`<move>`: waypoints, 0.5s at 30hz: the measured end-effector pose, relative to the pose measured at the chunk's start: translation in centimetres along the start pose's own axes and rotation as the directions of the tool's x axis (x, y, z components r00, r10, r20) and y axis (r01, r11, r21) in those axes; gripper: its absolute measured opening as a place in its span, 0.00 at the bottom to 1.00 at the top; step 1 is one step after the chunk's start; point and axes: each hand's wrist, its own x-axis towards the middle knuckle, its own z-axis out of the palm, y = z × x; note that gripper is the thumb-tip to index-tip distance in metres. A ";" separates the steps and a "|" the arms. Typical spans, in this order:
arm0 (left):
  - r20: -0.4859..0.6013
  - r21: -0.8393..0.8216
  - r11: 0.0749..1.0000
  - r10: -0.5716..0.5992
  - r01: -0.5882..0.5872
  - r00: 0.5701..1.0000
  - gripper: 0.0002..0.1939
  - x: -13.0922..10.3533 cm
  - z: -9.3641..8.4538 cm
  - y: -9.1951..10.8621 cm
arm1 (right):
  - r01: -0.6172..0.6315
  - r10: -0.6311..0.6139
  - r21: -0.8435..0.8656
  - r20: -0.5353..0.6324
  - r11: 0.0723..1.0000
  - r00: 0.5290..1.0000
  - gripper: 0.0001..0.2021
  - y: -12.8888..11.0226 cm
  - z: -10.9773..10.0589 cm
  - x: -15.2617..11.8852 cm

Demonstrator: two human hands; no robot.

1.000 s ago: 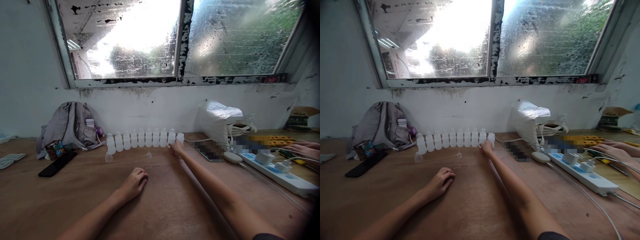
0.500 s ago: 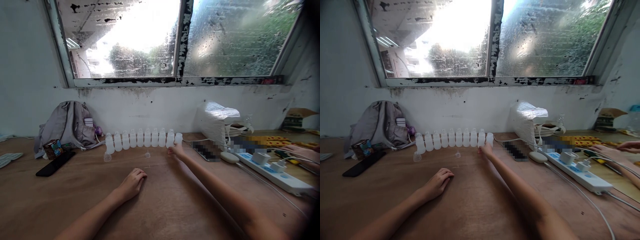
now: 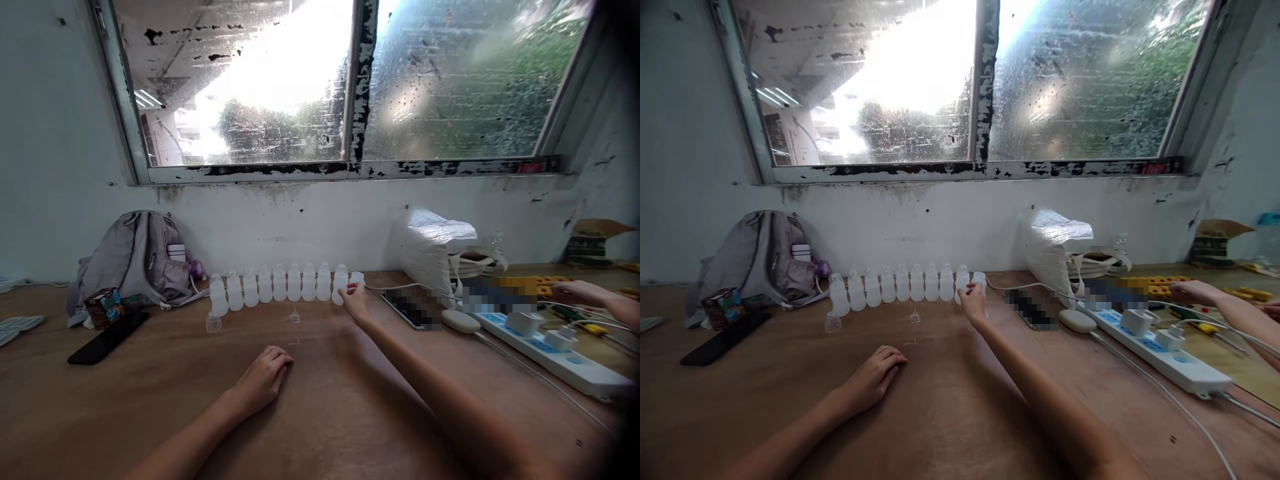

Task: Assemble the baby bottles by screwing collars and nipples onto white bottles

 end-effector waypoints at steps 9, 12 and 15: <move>0.000 0.000 1.000 0.005 -0.005 1.000 0.12 0.0 0.0 0.0 | 0.216 -0.203 -0.393 0.075 0.894 0.976 0.14 -5.1 -2.6 7.0; 0.006 0.002 1.000 0.012 -0.012 1.000 0.12 0.0 0.1 -0.1 | 0.188 -0.138 -0.478 0.138 0.858 0.981 0.09 -5.3 -2.2 7.8; 0.012 0.012 1.000 0.015 -0.016 1.000 0.12 0.0 0.1 -0.1 | 0.179 -0.101 -0.520 0.174 0.835 0.980 0.08 -5.2 -2.1 7.8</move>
